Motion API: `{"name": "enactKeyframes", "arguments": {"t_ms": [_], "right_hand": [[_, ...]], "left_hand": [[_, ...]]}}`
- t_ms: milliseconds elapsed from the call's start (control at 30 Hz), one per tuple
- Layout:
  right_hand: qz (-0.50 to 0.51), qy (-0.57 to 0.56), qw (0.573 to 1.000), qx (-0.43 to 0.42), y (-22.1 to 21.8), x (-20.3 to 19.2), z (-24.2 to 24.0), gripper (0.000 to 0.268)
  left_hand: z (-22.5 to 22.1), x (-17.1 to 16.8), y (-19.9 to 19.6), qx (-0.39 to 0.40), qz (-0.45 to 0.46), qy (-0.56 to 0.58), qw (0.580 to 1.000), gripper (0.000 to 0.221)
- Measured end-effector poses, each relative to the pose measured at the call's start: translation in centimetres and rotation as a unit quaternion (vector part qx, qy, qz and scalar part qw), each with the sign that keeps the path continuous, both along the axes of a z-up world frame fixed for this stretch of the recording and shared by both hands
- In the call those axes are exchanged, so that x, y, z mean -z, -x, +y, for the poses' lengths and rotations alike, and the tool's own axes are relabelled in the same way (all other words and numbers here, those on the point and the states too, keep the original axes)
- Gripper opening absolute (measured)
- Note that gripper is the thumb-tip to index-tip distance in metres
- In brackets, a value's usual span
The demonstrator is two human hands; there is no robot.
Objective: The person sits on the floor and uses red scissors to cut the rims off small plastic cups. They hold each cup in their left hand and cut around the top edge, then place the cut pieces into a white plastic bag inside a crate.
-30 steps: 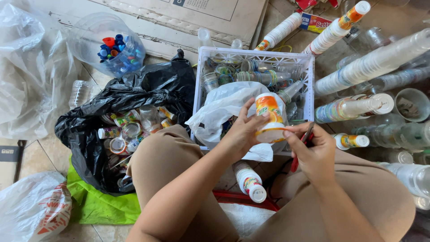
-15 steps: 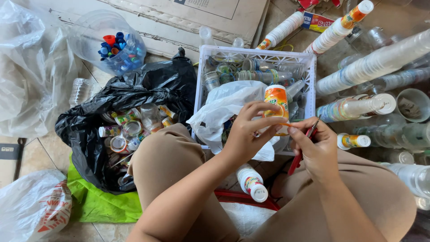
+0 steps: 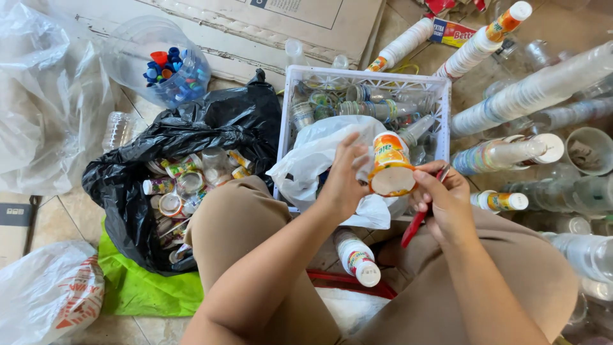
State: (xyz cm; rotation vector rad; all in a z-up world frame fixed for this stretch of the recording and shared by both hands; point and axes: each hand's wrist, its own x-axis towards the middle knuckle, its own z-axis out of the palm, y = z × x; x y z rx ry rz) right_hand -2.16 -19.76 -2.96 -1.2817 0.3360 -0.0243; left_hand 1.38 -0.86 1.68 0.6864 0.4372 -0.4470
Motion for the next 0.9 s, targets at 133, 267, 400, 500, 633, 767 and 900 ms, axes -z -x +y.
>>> {"name": "enactKeyframes", "arguments": {"t_ms": [133, 267, 400, 500, 633, 767, 900], "right_hand": [[0.010, -0.023, 1.000, -0.011, -0.2, 0.9, -0.3, 0.009], [-0.002, 0.003, 0.999, -0.050, -1.1, 0.5, 0.3, 0.013], [-0.042, 0.132, 0.986, -0.098, -1.5, -0.1, -0.1, 0.030], [-0.028, 0.455, 0.876, -0.158, -1.0, -2.2, 0.7, 0.037], [-0.054, 0.543, 0.822, -0.162, -1.1, -1.4, 0.7, 0.035], [-0.064, 0.610, 0.776, -0.145, -1.0, -1.1, 1.2, 0.039], [-0.046, 0.642, 0.750, -0.155, -0.8, -0.7, 1.3, 0.041]], "left_hand": [[-0.5, 4.4, -0.2, 0.108, 0.054, 0.054, 0.991, 0.092], [-1.3, 6.5, -1.3, 0.089, 0.028, 0.036, 0.995, 0.100], [-0.4, 8.2, -2.6, 0.024, 0.063, 0.001, 0.998, 0.116], [0.4, 7.4, -3.2, 0.006, 0.062, -0.014, 0.998, 0.115], [0.2, 9.0, -3.2, 0.004, 0.051, -0.005, 0.999, 0.117], [0.0, 8.3, -3.2, 0.003, 0.049, -0.042, 0.998, 0.122], [0.2, 6.9, -3.1, 0.002, 0.051, -0.063, 0.997, 0.122]]}}
